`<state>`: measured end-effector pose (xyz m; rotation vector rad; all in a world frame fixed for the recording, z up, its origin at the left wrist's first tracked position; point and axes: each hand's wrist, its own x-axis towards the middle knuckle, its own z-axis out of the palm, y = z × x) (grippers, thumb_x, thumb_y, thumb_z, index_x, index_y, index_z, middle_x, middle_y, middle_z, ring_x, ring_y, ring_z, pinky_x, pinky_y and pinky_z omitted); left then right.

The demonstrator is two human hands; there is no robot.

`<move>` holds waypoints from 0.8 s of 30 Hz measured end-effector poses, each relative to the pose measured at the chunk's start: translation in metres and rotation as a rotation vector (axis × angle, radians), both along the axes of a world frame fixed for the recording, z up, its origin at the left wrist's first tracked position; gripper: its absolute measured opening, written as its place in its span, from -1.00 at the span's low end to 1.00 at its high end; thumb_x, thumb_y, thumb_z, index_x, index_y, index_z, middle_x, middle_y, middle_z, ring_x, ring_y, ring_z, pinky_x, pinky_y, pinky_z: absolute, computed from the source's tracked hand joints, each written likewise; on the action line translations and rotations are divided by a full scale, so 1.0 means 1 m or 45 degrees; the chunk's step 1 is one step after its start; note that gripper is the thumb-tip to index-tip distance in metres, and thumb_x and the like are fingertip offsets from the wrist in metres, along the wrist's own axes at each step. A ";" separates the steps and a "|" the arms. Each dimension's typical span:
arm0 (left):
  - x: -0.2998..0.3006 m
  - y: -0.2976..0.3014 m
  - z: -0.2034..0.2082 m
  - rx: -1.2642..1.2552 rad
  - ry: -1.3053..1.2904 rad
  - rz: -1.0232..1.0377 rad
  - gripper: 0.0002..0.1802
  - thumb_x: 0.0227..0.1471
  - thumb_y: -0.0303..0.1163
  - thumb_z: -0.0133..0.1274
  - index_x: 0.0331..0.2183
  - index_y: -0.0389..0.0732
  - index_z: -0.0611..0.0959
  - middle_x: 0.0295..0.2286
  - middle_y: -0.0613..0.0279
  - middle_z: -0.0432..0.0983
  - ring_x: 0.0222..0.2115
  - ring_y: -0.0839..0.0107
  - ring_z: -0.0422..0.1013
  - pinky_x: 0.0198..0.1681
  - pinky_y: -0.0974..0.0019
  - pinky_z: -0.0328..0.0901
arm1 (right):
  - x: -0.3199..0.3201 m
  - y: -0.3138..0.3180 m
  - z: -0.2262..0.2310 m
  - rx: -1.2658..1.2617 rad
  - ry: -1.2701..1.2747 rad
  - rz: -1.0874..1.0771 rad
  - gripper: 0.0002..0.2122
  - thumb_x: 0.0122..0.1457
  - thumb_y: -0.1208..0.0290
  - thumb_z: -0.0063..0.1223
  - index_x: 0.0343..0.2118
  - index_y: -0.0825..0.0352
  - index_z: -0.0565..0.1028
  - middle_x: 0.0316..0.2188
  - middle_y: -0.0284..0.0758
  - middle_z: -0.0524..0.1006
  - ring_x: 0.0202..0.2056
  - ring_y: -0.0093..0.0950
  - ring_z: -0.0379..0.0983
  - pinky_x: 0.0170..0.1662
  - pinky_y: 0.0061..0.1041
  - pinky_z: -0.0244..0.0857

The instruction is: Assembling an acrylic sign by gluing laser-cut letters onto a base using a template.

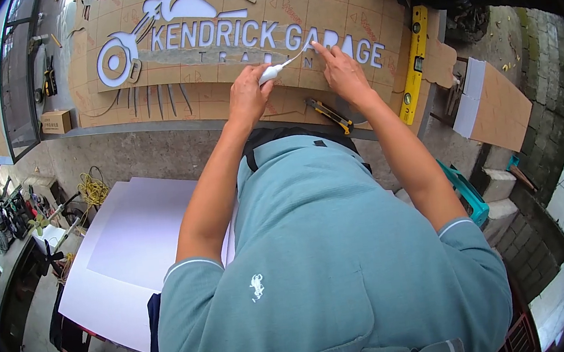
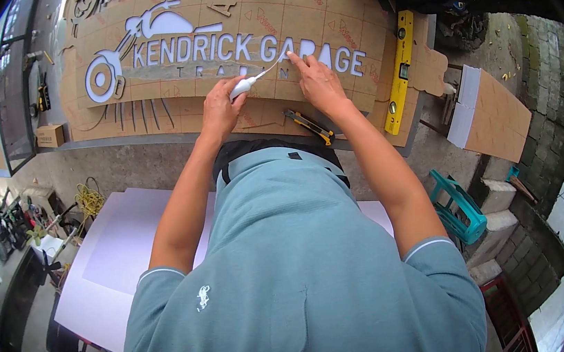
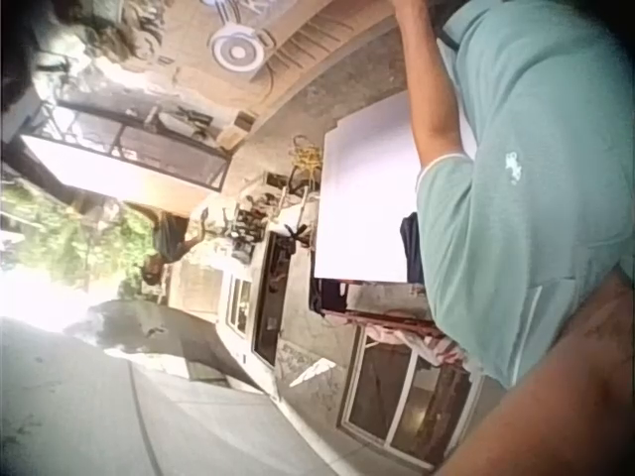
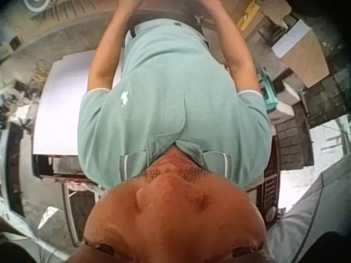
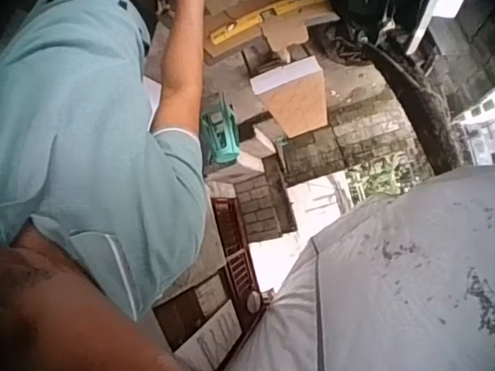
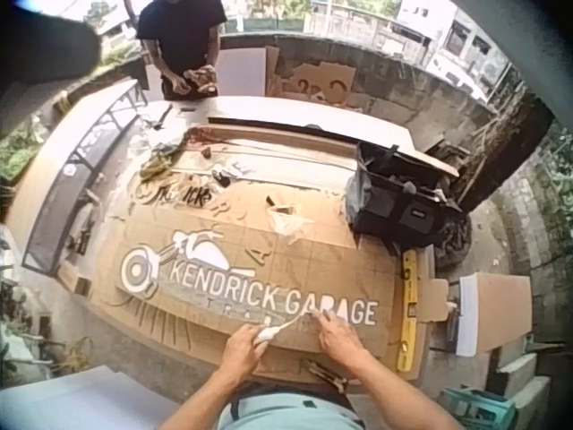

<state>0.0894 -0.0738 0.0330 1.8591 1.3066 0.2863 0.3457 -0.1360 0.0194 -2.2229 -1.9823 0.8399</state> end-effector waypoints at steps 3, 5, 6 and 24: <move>-0.010 -0.008 0.003 -0.005 -0.054 0.071 -0.57 0.03 -0.45 0.28 0.00 -0.11 0.70 -0.19 0.08 0.61 -0.17 0.01 0.54 -0.06 0.05 0.42 | -0.003 0.001 0.000 0.027 0.016 0.007 -0.37 0.22 0.54 0.01 0.38 0.07 0.24 -0.08 -0.11 0.46 -0.08 -0.07 0.52 -0.01 -0.11 0.46; -0.020 -0.015 0.007 0.010 -0.060 0.094 -0.57 0.02 -0.46 0.28 -0.01 -0.12 0.70 -0.19 0.07 0.61 -0.17 0.00 0.53 -0.06 0.05 0.42 | -0.005 0.002 -0.001 0.027 0.025 0.027 -0.38 0.23 0.53 -0.01 0.38 0.09 0.24 -0.09 -0.09 0.46 -0.08 -0.07 0.53 -0.01 -0.11 0.45; -0.025 -0.020 0.010 0.017 -0.075 0.107 -0.57 0.01 -0.47 0.29 -0.02 -0.14 0.70 -0.20 0.07 0.62 -0.18 -0.01 0.52 -0.05 0.05 0.41 | -0.005 0.001 0.000 0.063 0.037 0.032 -0.39 0.21 0.55 -0.05 0.37 0.12 0.25 -0.11 -0.07 0.48 -0.09 -0.06 0.53 -0.01 -0.11 0.45; -0.090 -0.047 0.015 -0.138 -0.092 0.506 -0.61 0.06 -0.43 0.29 -0.04 -0.16 0.63 -0.26 -0.04 0.58 -0.25 0.02 0.52 -0.13 0.10 0.42 | -0.002 0.011 0.001 0.017 -0.049 0.090 -0.38 0.22 0.56 -0.05 0.39 0.13 0.23 -0.12 -0.11 0.48 -0.08 -0.08 0.52 -0.02 -0.11 0.45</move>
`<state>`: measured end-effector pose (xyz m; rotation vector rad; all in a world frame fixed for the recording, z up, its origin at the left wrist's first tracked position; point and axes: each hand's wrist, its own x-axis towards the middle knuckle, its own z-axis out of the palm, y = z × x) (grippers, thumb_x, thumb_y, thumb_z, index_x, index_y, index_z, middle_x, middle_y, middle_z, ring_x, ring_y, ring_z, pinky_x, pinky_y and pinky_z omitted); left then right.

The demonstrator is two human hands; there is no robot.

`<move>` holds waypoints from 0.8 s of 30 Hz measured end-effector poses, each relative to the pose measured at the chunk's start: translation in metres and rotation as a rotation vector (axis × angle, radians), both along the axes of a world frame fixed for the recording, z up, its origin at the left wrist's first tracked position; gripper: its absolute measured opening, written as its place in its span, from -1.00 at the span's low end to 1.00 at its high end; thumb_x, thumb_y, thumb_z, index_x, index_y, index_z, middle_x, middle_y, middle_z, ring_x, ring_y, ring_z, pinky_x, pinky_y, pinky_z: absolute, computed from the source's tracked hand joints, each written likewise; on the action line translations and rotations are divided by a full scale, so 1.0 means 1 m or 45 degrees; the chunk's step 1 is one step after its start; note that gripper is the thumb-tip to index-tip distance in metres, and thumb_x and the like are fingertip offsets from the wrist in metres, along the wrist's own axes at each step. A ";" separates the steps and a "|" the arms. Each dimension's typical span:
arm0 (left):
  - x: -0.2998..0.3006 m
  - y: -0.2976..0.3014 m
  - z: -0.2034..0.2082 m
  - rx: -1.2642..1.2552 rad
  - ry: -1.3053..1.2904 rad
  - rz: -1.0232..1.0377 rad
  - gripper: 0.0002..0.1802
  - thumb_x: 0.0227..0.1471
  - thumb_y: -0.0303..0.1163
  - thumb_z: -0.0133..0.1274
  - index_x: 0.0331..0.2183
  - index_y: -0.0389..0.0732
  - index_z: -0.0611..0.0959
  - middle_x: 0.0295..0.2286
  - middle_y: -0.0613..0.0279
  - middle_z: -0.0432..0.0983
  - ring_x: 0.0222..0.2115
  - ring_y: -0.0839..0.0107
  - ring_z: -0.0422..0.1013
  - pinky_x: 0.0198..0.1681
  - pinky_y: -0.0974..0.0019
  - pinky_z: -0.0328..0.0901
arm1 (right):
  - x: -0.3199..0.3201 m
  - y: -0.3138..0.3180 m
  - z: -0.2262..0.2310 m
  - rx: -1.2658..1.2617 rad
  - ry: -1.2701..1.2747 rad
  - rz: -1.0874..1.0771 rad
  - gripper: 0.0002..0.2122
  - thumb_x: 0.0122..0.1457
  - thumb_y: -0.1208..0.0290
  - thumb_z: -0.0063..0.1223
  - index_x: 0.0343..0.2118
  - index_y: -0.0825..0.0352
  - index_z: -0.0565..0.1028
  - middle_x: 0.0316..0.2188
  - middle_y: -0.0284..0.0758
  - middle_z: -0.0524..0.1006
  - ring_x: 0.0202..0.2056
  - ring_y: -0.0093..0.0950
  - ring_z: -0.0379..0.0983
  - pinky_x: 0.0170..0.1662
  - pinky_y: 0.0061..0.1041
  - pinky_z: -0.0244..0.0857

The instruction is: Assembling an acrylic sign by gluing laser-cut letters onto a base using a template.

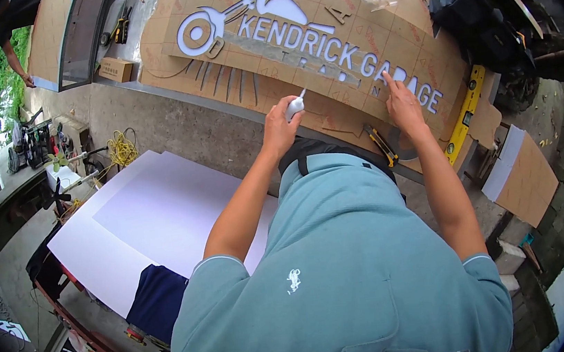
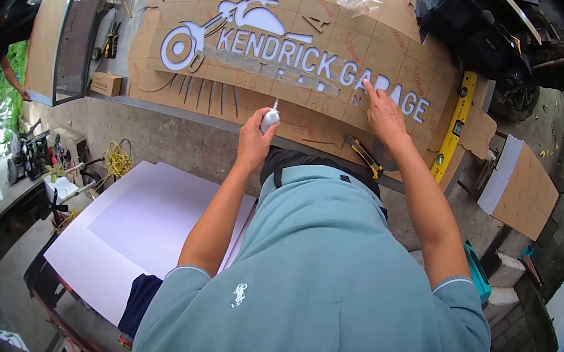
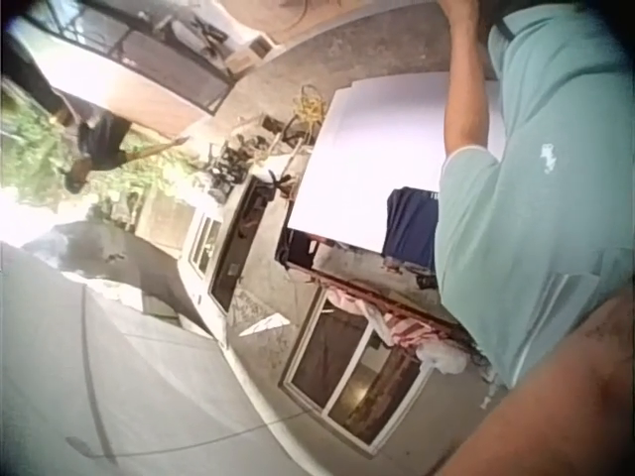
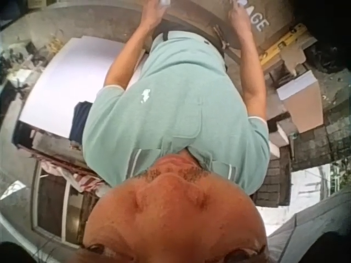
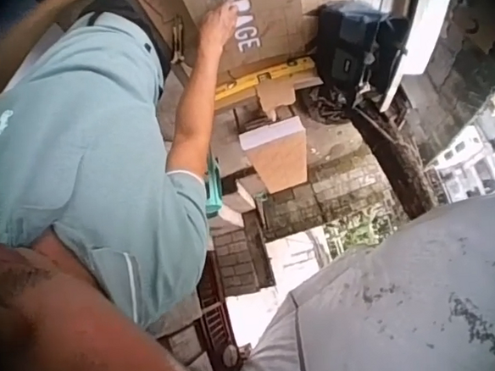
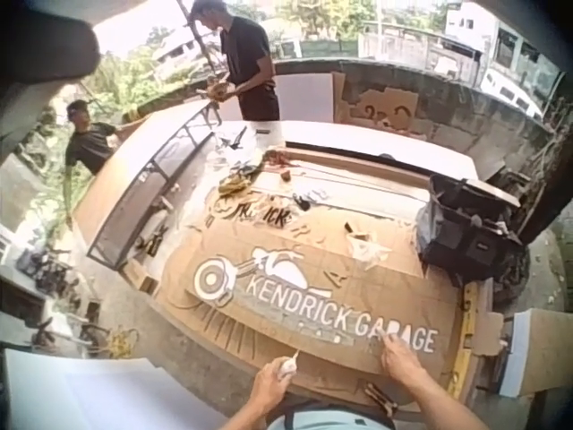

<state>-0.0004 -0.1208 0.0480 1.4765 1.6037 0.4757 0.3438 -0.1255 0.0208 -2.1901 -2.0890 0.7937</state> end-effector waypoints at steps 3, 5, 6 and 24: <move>-0.002 0.001 -0.001 0.117 -0.044 -0.031 -0.62 0.06 -0.44 0.30 -0.05 -0.18 0.64 -0.24 -0.01 0.55 -0.26 0.05 0.53 -0.15 0.12 0.42 | 0.001 -0.003 0.000 0.006 0.009 -0.027 -0.38 0.22 0.57 -0.04 0.38 0.13 0.24 -0.12 -0.11 0.48 -0.09 -0.08 0.52 -0.01 -0.12 0.45; -0.002 -0.002 -0.004 0.140 -0.046 -0.035 -0.62 0.05 -0.44 0.31 -0.06 -0.18 0.65 -0.23 0.01 0.54 -0.27 0.07 0.52 -0.16 0.14 0.42 | 0.000 -0.003 0.002 0.009 0.030 -0.059 -0.37 0.22 0.57 -0.03 0.39 0.13 0.23 -0.10 -0.10 0.49 -0.08 -0.08 0.52 0.00 -0.11 0.45; -0.002 -0.003 -0.006 0.158 -0.043 -0.034 -0.63 0.05 -0.45 0.31 -0.06 -0.19 0.65 -0.21 0.04 0.52 -0.28 0.10 0.52 -0.17 0.15 0.42 | 0.000 -0.005 0.003 0.015 0.028 -0.068 -0.37 0.22 0.57 -0.03 0.39 0.13 0.23 -0.10 -0.10 0.49 -0.08 -0.08 0.52 0.00 -0.11 0.45; 0.052 -0.019 0.020 -0.078 -0.236 -0.379 -0.61 0.07 -0.58 0.31 -0.03 -0.23 0.63 -0.15 0.17 0.50 -0.11 0.30 0.56 -0.04 0.26 0.52 | -0.028 -0.109 0.036 0.138 0.693 -0.279 -0.51 0.20 0.58 0.12 0.22 0.25 0.39 -0.28 -0.18 0.50 -0.27 -0.17 0.53 -0.17 -0.21 0.44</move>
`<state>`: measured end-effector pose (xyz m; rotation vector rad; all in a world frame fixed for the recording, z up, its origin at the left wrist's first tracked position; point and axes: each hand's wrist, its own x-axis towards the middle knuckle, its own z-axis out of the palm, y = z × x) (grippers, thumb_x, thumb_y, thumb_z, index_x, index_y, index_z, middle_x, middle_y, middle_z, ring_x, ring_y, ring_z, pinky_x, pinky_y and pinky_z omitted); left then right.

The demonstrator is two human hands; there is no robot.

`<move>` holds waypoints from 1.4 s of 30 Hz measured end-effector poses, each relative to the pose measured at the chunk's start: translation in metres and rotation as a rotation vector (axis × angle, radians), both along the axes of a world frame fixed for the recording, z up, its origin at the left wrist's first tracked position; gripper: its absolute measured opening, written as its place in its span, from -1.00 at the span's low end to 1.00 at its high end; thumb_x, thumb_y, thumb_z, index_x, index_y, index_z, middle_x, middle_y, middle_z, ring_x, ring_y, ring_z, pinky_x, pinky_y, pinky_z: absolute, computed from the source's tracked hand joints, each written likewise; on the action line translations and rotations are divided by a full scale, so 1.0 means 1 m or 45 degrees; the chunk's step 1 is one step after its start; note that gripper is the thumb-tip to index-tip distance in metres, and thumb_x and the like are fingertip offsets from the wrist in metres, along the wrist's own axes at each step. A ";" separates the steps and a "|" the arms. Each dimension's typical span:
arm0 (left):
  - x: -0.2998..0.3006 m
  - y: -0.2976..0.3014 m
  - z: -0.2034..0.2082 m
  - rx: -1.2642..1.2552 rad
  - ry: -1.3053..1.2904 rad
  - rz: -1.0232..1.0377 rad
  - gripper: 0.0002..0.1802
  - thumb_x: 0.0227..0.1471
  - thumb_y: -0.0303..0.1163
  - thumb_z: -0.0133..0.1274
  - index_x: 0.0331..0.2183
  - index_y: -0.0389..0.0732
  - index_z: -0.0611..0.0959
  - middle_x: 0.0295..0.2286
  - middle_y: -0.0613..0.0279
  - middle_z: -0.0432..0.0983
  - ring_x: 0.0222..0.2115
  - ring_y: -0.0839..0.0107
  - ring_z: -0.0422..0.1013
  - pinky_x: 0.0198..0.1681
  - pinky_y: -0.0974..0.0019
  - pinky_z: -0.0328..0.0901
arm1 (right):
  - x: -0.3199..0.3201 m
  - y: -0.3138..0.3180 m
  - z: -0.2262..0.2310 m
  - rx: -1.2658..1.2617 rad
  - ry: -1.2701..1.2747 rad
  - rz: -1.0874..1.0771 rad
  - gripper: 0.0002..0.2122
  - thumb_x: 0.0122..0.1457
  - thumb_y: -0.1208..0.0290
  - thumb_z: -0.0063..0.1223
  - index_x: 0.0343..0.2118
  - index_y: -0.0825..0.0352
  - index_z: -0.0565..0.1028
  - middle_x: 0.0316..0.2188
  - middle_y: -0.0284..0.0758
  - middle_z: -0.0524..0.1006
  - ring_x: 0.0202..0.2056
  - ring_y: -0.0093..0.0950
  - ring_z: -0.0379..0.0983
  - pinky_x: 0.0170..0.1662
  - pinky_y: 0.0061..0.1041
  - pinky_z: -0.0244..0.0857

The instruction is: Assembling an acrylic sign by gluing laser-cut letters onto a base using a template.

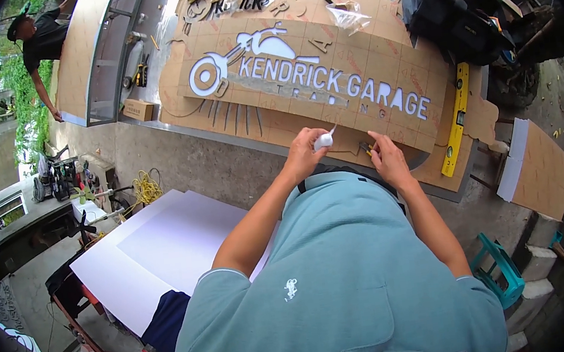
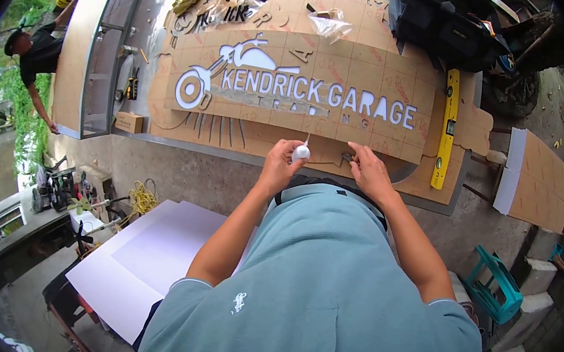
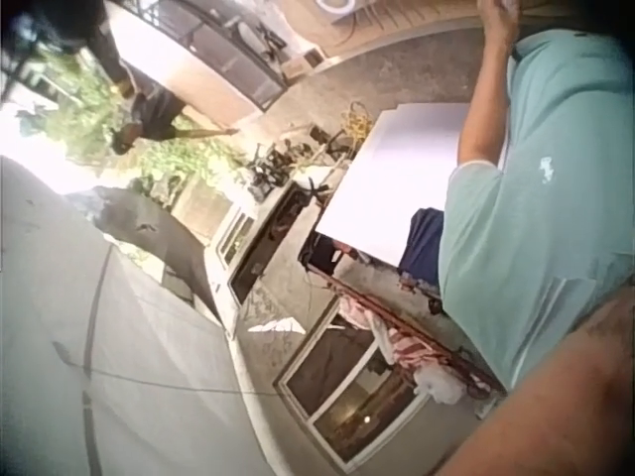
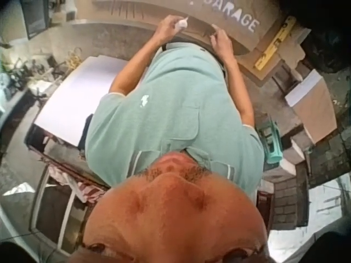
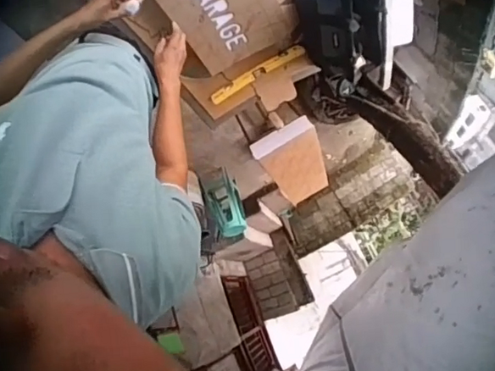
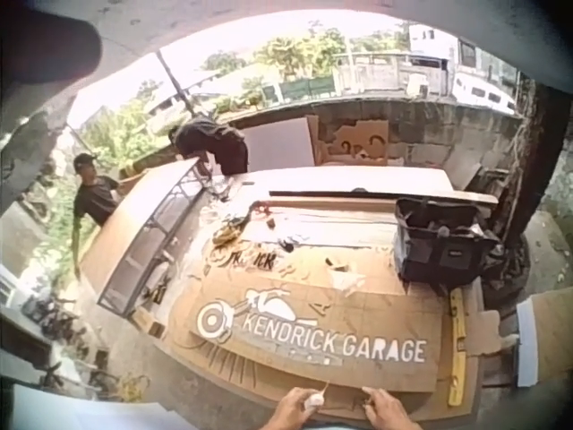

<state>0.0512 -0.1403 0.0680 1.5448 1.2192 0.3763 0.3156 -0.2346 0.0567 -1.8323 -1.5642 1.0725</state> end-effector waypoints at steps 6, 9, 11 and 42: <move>0.023 -0.014 0.027 0.014 0.039 -0.049 -0.59 0.02 -0.54 0.36 -0.07 -0.27 0.62 -0.16 0.16 0.56 -0.15 0.33 0.57 -0.07 0.27 0.52 | -0.004 0.002 0.024 -0.039 0.194 0.092 -0.46 0.13 0.57 0.24 0.21 0.20 0.41 -0.22 -0.26 0.49 -0.32 -0.35 0.54 -0.20 -0.33 0.46; 0.031 -0.023 0.031 0.006 -0.015 -0.051 -0.61 -0.01 -0.54 0.38 -0.12 -0.27 0.61 -0.22 0.15 0.63 -0.20 0.35 0.58 -0.09 0.26 0.50 | -0.011 0.003 0.029 0.033 0.313 0.201 -0.43 0.10 0.55 0.29 0.22 0.21 0.41 -0.21 -0.25 0.49 -0.32 -0.36 0.53 -0.19 -0.37 0.46; 0.034 -0.030 0.036 -0.031 -0.015 -0.057 -0.62 -0.01 -0.54 0.38 -0.15 -0.28 0.60 -0.23 0.16 0.63 -0.20 0.35 0.58 -0.09 0.26 0.50 | -0.019 0.003 0.036 0.010 0.388 0.232 -0.45 0.03 0.48 0.39 0.12 0.26 0.45 -0.21 -0.25 0.50 -0.32 -0.36 0.50 -0.22 -0.38 0.44; -0.045 -0.051 -0.058 -0.018 0.421 -1.421 -0.55 0.18 0.02 0.13 -0.19 -0.15 0.79 -0.21 -0.07 0.69 -0.14 -0.09 0.58 -0.02 -0.04 0.44 | -0.113 -0.037 0.029 0.067 0.043 -0.166 -0.69 0.18 0.50 0.32 -0.05 0.33 0.47 -0.33 -0.36 0.57 -0.38 -0.62 0.49 -0.28 -0.58 0.42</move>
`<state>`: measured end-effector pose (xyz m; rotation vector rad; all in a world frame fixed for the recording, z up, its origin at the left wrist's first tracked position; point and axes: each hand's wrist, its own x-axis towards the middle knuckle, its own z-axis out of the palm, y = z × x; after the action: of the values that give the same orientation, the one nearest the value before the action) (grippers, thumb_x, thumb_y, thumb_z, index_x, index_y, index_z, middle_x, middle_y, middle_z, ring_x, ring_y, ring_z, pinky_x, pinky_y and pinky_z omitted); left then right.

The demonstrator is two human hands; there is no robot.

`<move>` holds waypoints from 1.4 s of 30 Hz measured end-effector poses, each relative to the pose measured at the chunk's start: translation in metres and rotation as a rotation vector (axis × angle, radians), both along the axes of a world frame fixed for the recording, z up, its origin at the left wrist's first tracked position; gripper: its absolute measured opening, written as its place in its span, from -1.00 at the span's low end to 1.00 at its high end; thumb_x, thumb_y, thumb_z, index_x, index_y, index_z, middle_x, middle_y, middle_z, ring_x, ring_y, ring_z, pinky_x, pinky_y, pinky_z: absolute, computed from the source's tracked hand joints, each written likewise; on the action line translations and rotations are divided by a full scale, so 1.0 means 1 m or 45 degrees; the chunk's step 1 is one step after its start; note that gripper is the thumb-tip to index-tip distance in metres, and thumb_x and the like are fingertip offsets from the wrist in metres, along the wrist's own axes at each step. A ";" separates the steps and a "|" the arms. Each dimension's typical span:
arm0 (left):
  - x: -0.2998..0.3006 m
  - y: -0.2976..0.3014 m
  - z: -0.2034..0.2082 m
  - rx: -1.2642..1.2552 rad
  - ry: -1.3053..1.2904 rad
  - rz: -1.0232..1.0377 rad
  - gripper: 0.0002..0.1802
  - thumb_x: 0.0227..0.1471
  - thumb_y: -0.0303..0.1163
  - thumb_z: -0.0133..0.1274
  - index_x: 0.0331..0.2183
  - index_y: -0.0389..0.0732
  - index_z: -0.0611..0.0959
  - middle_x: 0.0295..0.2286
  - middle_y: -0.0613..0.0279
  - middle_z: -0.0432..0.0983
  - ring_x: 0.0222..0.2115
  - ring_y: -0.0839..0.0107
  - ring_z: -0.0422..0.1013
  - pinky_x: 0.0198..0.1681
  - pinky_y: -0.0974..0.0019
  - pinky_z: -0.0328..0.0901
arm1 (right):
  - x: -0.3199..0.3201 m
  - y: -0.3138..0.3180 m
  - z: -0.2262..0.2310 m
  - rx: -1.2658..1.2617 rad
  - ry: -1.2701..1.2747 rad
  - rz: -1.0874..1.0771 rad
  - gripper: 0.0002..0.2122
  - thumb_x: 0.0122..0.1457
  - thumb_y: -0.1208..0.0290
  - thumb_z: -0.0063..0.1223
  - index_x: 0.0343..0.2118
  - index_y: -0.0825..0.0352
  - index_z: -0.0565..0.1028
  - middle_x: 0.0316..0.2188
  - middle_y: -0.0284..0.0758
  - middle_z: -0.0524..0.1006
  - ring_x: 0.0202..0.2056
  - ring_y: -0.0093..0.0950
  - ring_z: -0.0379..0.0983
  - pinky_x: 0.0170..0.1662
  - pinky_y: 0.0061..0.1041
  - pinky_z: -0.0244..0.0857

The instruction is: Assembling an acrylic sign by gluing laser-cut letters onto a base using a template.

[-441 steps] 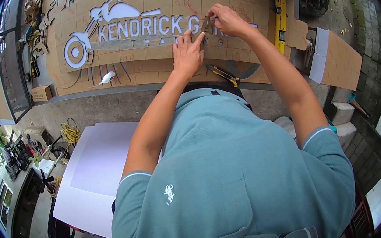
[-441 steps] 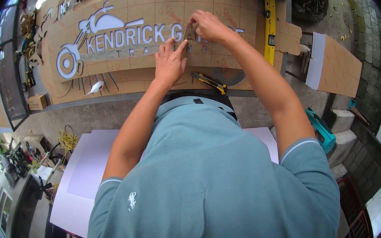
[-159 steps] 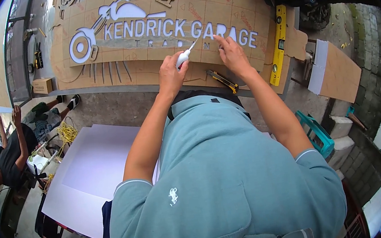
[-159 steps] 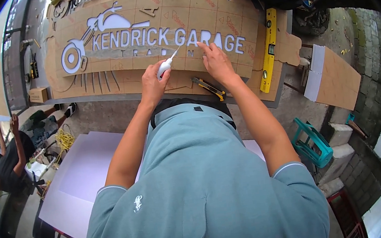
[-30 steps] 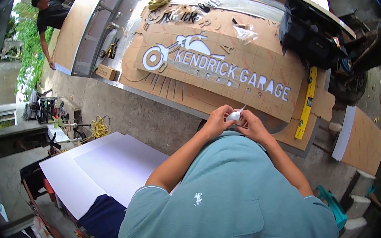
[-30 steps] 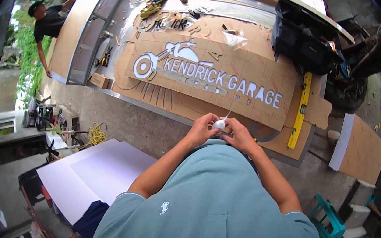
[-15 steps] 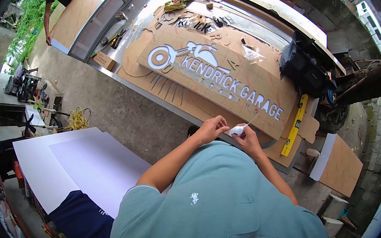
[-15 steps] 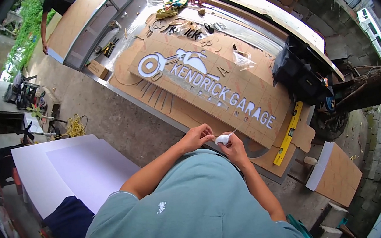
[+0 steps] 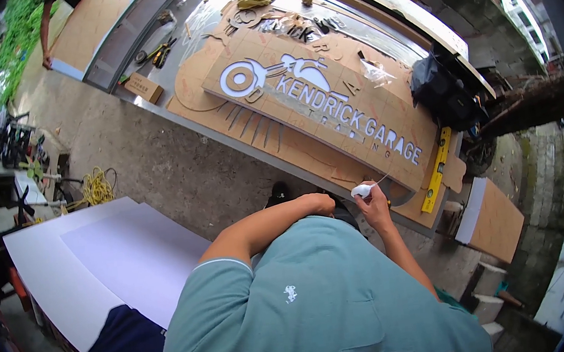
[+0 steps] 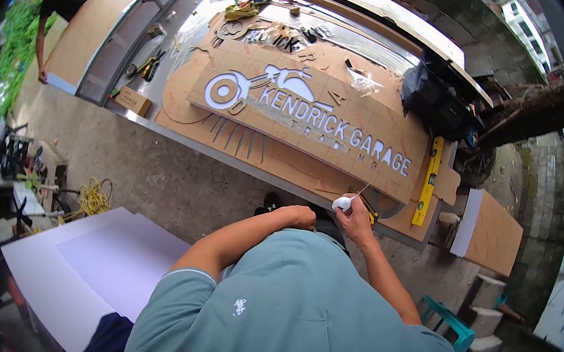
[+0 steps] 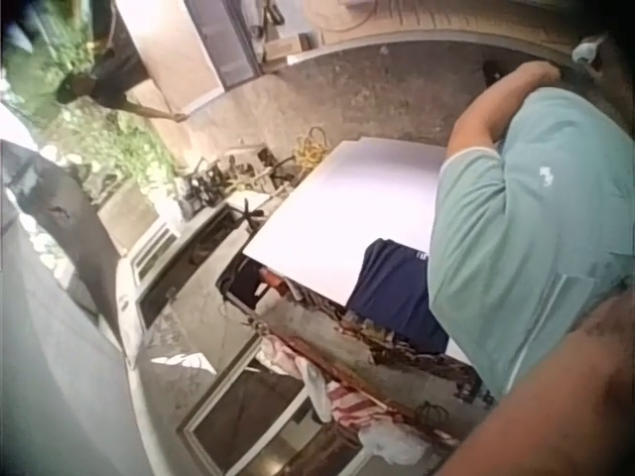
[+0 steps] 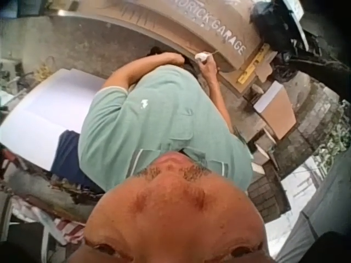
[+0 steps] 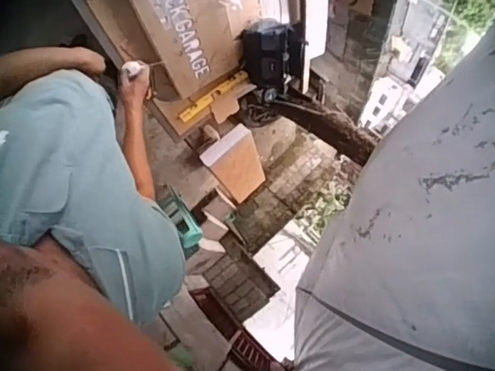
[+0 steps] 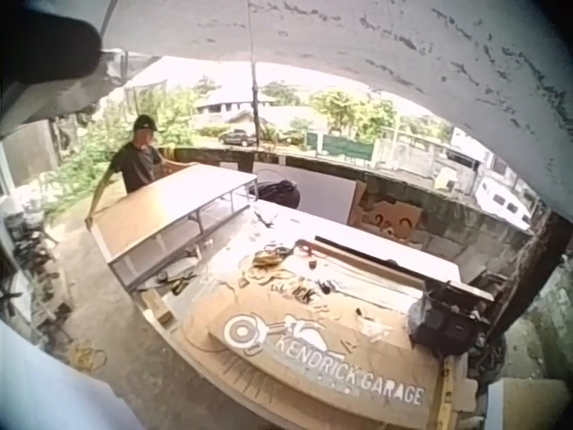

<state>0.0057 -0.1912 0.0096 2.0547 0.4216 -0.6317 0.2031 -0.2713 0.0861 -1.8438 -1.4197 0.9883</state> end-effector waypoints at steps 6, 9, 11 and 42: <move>-0.020 -0.004 -0.002 -0.117 -0.077 0.014 -0.60 0.12 -0.07 0.23 -0.15 -0.16 0.76 -0.19 -0.02 0.70 -0.13 -0.06 0.59 -0.04 -0.02 0.45 | -0.033 -0.029 0.003 -0.018 -0.077 -0.043 -0.69 0.15 0.49 0.33 -0.07 0.34 0.49 -0.33 -0.31 0.55 -0.40 -0.55 0.49 -0.30 -0.52 0.41; -0.023 -0.003 0.005 -0.167 -0.112 -0.016 -0.65 0.09 -0.17 0.26 -0.14 -0.17 0.73 -0.20 0.02 0.70 -0.15 -0.02 0.60 -0.06 0.01 0.46 | -0.041 -0.039 0.004 -0.028 -0.087 -0.068 -0.68 0.12 0.49 0.34 -0.08 0.34 0.50 -0.34 -0.28 0.55 -0.41 -0.51 0.48 -0.30 -0.47 0.41; -0.024 -0.001 0.011 -0.207 -0.162 -0.011 -0.72 0.07 -0.25 0.27 -0.20 -0.19 0.73 -0.25 0.04 0.70 -0.19 -0.01 0.60 -0.08 0.04 0.46 | -0.045 -0.041 0.014 -0.082 -0.041 -0.079 -0.71 0.11 0.49 0.30 -0.13 0.35 0.48 -0.26 -0.21 0.51 -0.39 -0.34 0.50 -0.29 -0.39 0.41; -0.105 -0.056 -0.032 -0.022 0.120 1.526 -0.85 0.08 -0.36 0.20 -0.35 -0.25 0.70 -0.46 0.24 0.63 -0.39 0.48 0.50 -0.26 0.30 0.41 | 0.175 -0.088 -0.103 0.019 -0.390 -0.743 -0.68 0.13 0.54 0.31 -0.02 0.29 0.59 -0.10 -0.14 0.52 -0.05 -0.15 0.51 0.03 -0.28 0.40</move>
<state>-0.0989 -0.2473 -0.0226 1.3810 1.5083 0.0197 0.3783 -0.3597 -0.0164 -2.2770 -0.9354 0.4148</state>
